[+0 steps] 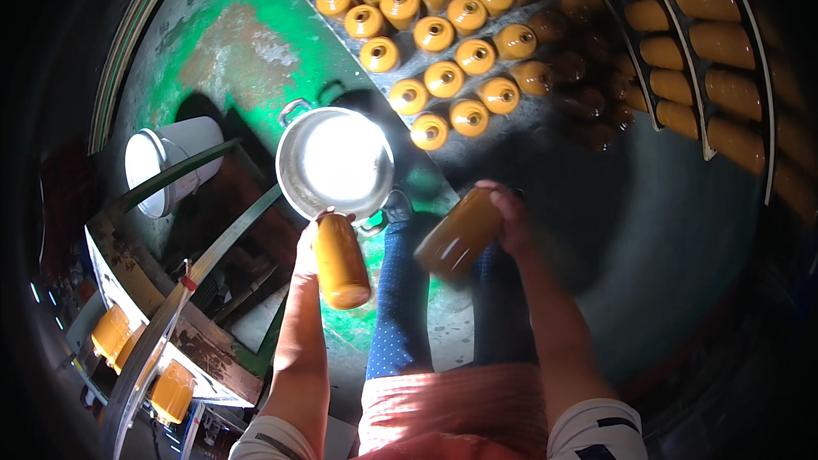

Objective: The person repeatedly picks up yellow cylindrical spools from a rack, places them on a conveyor belt, and moves them into a processing machine. The person also moves a large flat board and handles a metal pot during the process.

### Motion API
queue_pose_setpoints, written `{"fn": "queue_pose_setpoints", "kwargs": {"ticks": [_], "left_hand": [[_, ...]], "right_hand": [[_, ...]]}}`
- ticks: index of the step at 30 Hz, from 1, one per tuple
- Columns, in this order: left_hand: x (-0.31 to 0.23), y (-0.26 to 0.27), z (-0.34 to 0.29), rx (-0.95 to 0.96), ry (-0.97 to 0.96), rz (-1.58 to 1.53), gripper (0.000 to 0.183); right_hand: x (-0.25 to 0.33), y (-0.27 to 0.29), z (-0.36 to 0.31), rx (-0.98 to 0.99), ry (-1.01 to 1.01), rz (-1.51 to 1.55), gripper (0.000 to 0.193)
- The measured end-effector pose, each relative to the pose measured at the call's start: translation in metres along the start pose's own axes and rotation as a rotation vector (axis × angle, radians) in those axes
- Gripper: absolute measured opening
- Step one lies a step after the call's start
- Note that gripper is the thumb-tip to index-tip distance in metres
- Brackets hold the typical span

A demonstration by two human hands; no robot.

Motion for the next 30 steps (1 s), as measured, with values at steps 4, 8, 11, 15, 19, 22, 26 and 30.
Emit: {"fn": "queue_pose_setpoints", "kwargs": {"ticks": [4, 8, 11, 15, 19, 22, 26, 30], "left_hand": [[0.025, -0.04, 0.056, 0.051, -0.038, 0.672, 0.045], [0.086, -0.093, 0.124, 0.035, -0.35, 1.395, 0.047], [0.131, -0.115, 0.168, 0.064, -0.622, 1.637, 0.045], [0.169, -0.114, 0.196, 0.061, -0.629, 1.741, 0.036], [0.186, -0.11, 0.185, 0.111, -0.568, 1.814, 0.039], [0.185, -0.112, 0.165, 0.142, -0.364, 1.837, 0.036], [0.146, -0.098, 0.146, -0.054, -0.548, 1.767, 0.047], [0.093, -0.091, 0.17, -0.247, -0.607, 1.802, 0.064]], "right_hand": [[0.024, 0.046, 0.006, -0.37, 0.277, -0.829, 0.031], [0.015, 0.07, 0.037, -0.401, 0.331, -1.172, 0.033], [-0.005, 0.098, 0.063, -0.44, 0.51, -1.446, 0.034], [-0.03, 0.105, 0.07, -0.505, 0.58, -1.366, 0.035], [-0.05, 0.11, 0.056, -0.471, 0.465, -1.428, 0.04], [-0.052, 0.108, 0.041, -0.404, 0.43, -1.482, 0.043], [-0.024, 0.076, 0.045, -0.281, 0.447, -1.448, 0.042], [0.002, 0.037, 0.088, -0.096, 0.445, -1.493, 0.052]]}}
Point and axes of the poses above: each hand's wrist, its own z-axis towards the middle knuckle, its own y-axis out of the back of the hand, x = y × z, the point moved 2 cm from there along z, towards the middle knuckle, and after that the axes turned 11 degrees about x, right-handed, at the moved point
